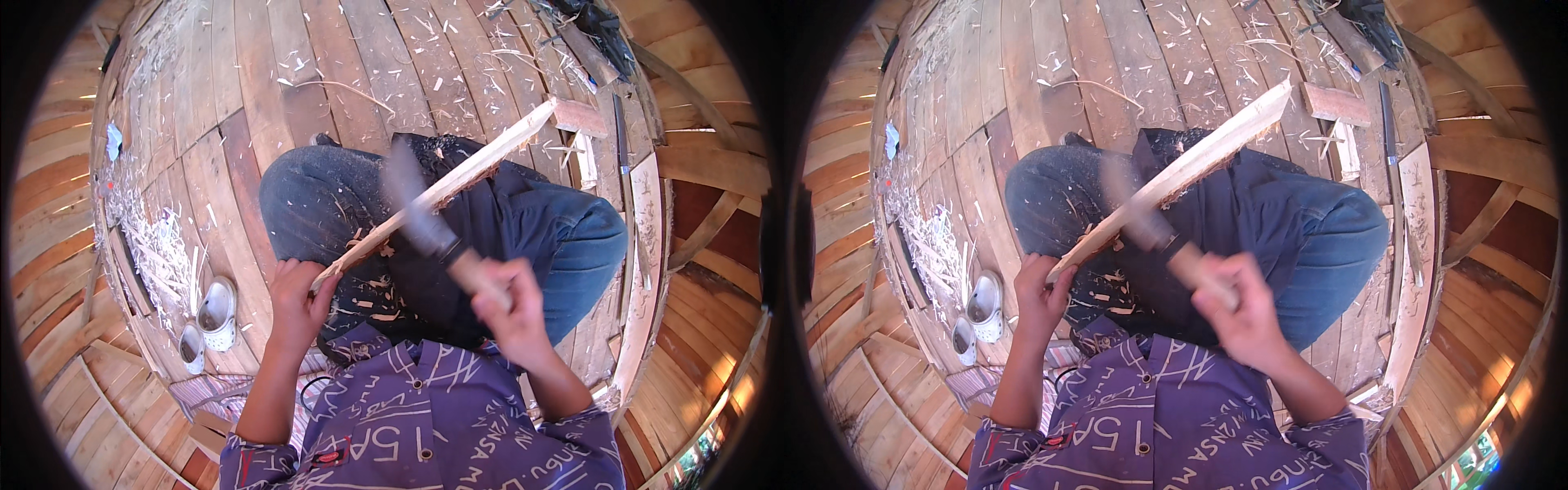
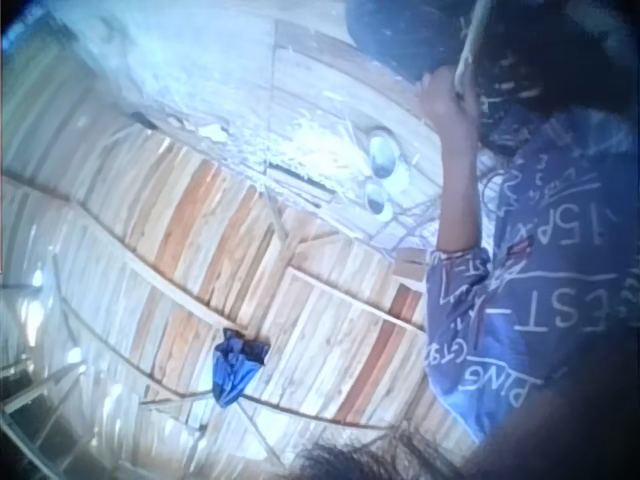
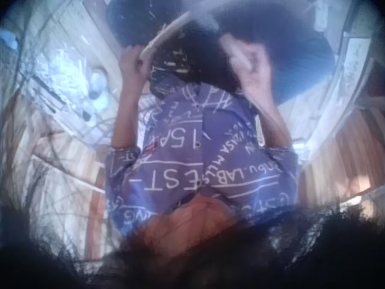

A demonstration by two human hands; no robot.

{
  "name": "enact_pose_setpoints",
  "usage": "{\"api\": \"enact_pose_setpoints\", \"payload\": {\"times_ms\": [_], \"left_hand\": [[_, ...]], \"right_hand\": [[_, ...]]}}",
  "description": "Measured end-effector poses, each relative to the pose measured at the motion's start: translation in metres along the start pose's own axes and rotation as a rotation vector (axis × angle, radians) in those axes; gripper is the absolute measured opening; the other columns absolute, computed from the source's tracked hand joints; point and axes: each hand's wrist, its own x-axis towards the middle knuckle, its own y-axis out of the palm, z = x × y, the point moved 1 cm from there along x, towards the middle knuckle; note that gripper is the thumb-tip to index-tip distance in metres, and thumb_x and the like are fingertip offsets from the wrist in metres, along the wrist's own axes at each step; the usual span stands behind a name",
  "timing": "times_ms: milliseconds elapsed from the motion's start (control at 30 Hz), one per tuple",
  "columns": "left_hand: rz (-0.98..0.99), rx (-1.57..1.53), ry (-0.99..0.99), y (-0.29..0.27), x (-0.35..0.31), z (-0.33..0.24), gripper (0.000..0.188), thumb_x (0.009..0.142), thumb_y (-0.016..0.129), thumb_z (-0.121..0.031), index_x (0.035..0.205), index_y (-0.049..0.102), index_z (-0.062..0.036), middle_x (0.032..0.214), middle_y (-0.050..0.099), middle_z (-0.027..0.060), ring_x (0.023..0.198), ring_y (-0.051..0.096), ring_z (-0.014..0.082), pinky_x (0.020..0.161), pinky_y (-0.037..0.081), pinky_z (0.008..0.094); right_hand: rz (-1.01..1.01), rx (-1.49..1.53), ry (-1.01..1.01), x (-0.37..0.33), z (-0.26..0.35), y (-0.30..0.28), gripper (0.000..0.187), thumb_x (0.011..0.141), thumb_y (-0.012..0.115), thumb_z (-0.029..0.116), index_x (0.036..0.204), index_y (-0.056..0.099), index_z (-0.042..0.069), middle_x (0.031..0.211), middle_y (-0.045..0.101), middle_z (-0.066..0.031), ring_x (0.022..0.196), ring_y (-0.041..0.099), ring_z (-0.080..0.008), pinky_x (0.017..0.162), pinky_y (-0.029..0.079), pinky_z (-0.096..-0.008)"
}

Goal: The person carves and shapes a piece of wood using a small knife while sitting on a wooden floor.

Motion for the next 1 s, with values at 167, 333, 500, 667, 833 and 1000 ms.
{"api": "enact_pose_setpoints", "payload": {"times_ms": [167, 333, 500, 667, 833, 1000], "left_hand": [[-0.012, -0.012, -0.063, 0.001, -0.003, -0.003, 0.016, 0.079, 0.075, -0.007, 0.079, 0.061, 0.0014, 0.069, 0.052, 0.0133, 0.066, 0.049, 0.0281, 0.059, 0.037, 0.0363], [-0.004, -0.028, -0.044, -0.002, -0.001, -0.003, 0.019, 0.080, 0.075, -0.011, 0.078, 0.060, 0.0018, 0.067, 0.049, 0.0140, 0.065, 0.047, 0.0291, 0.059, 0.037, 0.0374], [0.076, -0.062, -0.075, -0.013, 0.004, -0.003, 0.022, 0.083, 0.074, -0.015, 0.078, 0.060, 0.0014, 0.067, 0.050, 0.0159, 0.065, 0.047, 0.0305, 0.058, 0.037, 0.0390], [0.173, -0.161, -0.120, -0.019, 0.011, -0.002, 0.022, 0.085, 0.072, -0.020, 0.082, 0.062, -0.0008, 0.068, 0.055, 0.0165, 0.067, 0.052, 0.0331, 0.060, 0.040, 0.0409], [0.190, -0.186, -0.152, -0.022, 0.014, -0.006, 0.023, 0.086, 0.071, -0.021, 0.085, 0.063, 0.0000, 0.069, 0.056, 0.0171, 0.067, 0.054, 0.0317, 0.059, 0.043, 0.0390], [0.214, -0.225, -0.149, -0.022, 0.013, 0.002, 0.024, 0.087, 0.072, -0.020, 0.086, 0.063, 0.0029, 0.067, 0.054, 0.0146, 0.063, 0.052, 0.0210, 0.052, 0.044, 0.0331]], "right_hand": [[-0.001, -0.073, -0.029, -0.007, -0.002, 0.014, 0.029, 0.094, 0.059, 0.002, 0.116, 0.041, 0.004, 0.103, 0.054, -0.0051, 0.093, 0.049, -0.0085, 0.082, 0.041, -0.0233], [-0.143, 0.127, 0.016, -0.006, -0.007, 0.007, 0.042, 0.095, 0.057, 0.001, 0.130, 0.035, 0.004, 0.099, 0.057, -0.0047, 0.082, 0.051, -0.0058, 0.074, 0.042, -0.0202], [-0.157, 0.057, 0.021, 0.019, 0.009, -0.012, 0.046, 0.095, 0.058, 0.005, 0.135, 0.035, 0.002, 0.104, 0.060, -0.0065, 0.083, 0.052, -0.0087, 0.077, 0.043, -0.0221], [0.070, -0.295, -0.109, 0.026, -0.004, -0.014, 0.032, 0.094, 0.059, 0.007, 0.124, 0.048, 0.005, 0.111, 0.061, -0.0096, 0.097, 0.060, -0.0168, 0.089, 0.046, -0.0289], [-0.239, -0.249, -0.141, 0.044, -0.007, -0.028, 0.023, 0.095, 0.061, 0.012, 0.114, 0.050, 0.003, 0.095, 0.059, -0.0057, 0.082, 0.055, -0.0129, 0.076, 0.046, -0.0271], [-0.047, -0.232, -0.195, 0.039, -0.001, -0.018, 0.033, 0.091, 0.066, 0.010, 0.121, 0.054, 0.001, 0.108, 0.065, -0.0134, 0.099, 0.061, -0.0153, 0.088, 0.047, -0.0296]]}}
